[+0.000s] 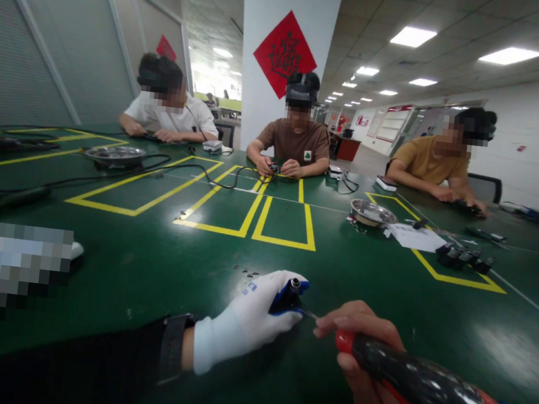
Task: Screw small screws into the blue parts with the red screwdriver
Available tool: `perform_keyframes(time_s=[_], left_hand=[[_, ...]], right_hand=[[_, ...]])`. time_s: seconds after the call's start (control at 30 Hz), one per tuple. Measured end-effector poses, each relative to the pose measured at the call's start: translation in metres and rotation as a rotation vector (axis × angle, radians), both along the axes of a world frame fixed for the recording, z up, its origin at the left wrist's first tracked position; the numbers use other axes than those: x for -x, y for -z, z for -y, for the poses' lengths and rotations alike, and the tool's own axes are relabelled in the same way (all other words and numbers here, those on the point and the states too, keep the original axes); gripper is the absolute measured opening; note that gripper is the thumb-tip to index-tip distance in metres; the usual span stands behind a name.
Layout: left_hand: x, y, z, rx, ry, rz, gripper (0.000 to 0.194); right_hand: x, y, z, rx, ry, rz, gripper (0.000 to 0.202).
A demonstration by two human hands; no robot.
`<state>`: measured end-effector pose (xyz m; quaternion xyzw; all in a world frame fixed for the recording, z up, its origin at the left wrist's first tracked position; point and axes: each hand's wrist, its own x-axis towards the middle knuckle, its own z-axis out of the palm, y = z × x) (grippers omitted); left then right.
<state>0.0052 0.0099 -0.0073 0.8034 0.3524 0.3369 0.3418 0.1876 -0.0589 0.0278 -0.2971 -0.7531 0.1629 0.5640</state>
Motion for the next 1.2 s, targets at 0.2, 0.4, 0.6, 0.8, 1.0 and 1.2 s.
perform_keyframes(time_s=[0.2,0.4,0.6,0.8,1.0,1.2], left_hand=[[0.0,-0.002,0.0,0.035,-0.01,0.003,0.037],[-0.001,-0.01,0.003,0.214,0.035,0.069,0.034],[0.0,-0.009,0.004,0.206,0.013,0.054,0.034],[-0.001,-0.009,0.005,0.132,-0.018,0.017,0.033],[-0.003,-0.013,0.006,0.156,-0.004,0.031,0.03],[0.0,-0.013,0.006,0.131,-0.026,0.012,0.033]], right_hand=[[-0.001,0.005,0.0,0.006,0.022,-0.01,0.018],[-0.006,-0.001,0.002,-0.052,0.089,0.059,0.023],[0.01,-0.001,0.006,0.044,-0.093,-0.269,0.03],[0.017,0.004,0.015,0.175,-0.034,-0.389,0.034],[0.006,0.01,0.007,0.166,0.091,-0.228,0.023],[0.002,0.005,0.0,0.055,0.07,-0.44,0.015]])
